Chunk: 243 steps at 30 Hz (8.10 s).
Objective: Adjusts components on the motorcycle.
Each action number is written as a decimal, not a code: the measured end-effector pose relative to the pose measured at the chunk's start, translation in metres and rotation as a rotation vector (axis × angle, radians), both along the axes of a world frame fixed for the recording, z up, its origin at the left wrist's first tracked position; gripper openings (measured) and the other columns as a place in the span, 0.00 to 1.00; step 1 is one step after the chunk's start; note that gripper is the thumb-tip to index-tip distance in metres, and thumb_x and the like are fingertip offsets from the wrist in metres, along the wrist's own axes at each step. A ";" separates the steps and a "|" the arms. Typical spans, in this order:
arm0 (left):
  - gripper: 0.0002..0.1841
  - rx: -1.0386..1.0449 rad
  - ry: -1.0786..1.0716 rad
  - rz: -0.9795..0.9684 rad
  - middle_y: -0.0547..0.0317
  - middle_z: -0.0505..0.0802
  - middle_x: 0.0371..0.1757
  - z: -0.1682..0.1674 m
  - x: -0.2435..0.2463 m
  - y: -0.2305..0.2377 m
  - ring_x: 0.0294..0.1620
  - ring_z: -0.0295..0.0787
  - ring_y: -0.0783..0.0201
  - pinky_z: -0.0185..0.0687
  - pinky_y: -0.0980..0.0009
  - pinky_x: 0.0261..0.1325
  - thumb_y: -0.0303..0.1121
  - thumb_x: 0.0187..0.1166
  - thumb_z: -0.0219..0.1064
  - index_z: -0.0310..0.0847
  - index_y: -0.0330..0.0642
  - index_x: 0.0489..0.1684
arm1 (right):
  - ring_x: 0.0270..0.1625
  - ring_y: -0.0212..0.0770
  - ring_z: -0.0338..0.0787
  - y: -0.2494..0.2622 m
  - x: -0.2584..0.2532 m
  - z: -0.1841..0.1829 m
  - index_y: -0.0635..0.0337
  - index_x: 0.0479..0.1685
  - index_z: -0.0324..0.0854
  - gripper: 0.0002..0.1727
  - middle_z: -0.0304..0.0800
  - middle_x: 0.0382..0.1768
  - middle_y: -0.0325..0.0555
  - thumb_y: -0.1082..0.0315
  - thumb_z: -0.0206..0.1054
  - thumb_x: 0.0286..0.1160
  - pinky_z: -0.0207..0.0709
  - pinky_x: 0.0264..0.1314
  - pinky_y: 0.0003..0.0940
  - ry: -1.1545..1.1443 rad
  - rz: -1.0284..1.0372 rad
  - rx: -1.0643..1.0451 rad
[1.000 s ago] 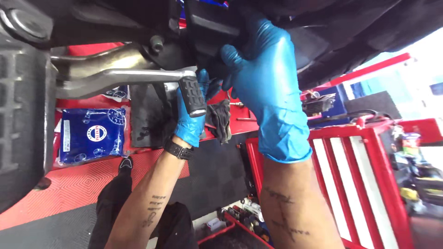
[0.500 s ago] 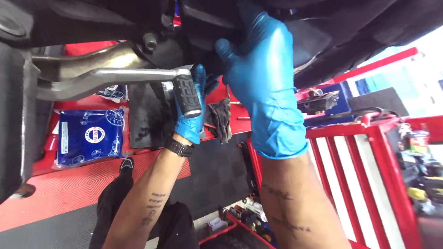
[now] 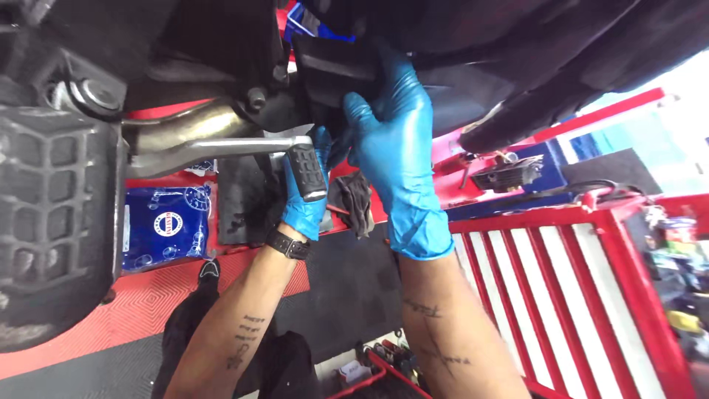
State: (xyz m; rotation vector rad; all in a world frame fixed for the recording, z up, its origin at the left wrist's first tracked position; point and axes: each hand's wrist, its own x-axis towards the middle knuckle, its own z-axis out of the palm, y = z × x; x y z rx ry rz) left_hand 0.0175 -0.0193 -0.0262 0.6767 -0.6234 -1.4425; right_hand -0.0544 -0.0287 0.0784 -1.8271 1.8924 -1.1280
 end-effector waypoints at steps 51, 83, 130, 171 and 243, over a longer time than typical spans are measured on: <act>0.19 0.362 -0.411 -0.467 0.45 0.95 0.58 -0.056 0.097 0.178 0.57 0.96 0.54 0.91 0.60 0.64 0.30 0.93 0.50 0.80 0.28 0.70 | 0.39 0.45 0.95 0.145 -0.064 -0.122 0.70 0.48 0.78 0.08 0.93 0.36 0.51 0.74 0.65 0.78 0.92 0.47 0.44 -0.699 -0.412 0.060; 0.34 0.598 0.045 -0.019 0.46 0.82 0.75 0.128 -0.004 0.009 0.78 0.79 0.50 0.82 0.43 0.73 0.56 0.81 0.67 0.70 0.43 0.79 | 0.44 0.23 0.92 0.233 -0.055 0.103 0.60 0.63 0.89 0.17 0.96 0.56 0.34 0.76 0.63 0.79 0.87 0.46 0.19 -0.024 -0.147 0.030; 0.30 0.552 -0.259 0.065 0.51 0.89 0.63 0.129 -0.006 0.009 0.65 0.85 0.65 0.77 0.67 0.72 0.54 0.85 0.64 0.71 0.38 0.74 | 0.22 0.21 0.81 0.204 -0.019 0.108 0.70 0.61 0.85 0.14 0.91 0.29 0.29 0.75 0.63 0.81 0.79 0.24 0.18 -0.100 -0.163 0.143; 0.21 0.334 -0.546 -0.420 0.45 0.96 0.44 0.181 0.010 0.036 0.40 0.95 0.57 0.91 0.64 0.43 0.36 0.97 0.44 0.80 0.28 0.64 | 0.18 0.26 0.78 0.208 -0.009 0.068 0.67 0.54 0.90 0.12 0.87 0.21 0.37 0.74 0.66 0.79 0.74 0.21 0.21 -0.912 -0.289 0.084; 0.15 -0.659 -1.740 -0.658 0.62 0.98 0.39 0.176 0.177 0.048 0.40 0.96 0.67 0.94 0.70 0.48 0.44 0.89 0.61 0.92 0.48 0.41 | 0.34 0.17 0.86 0.277 0.145 -0.176 0.50 0.59 0.91 0.15 0.95 0.42 0.27 0.71 0.66 0.79 0.82 0.38 0.14 -1.726 -0.475 -0.403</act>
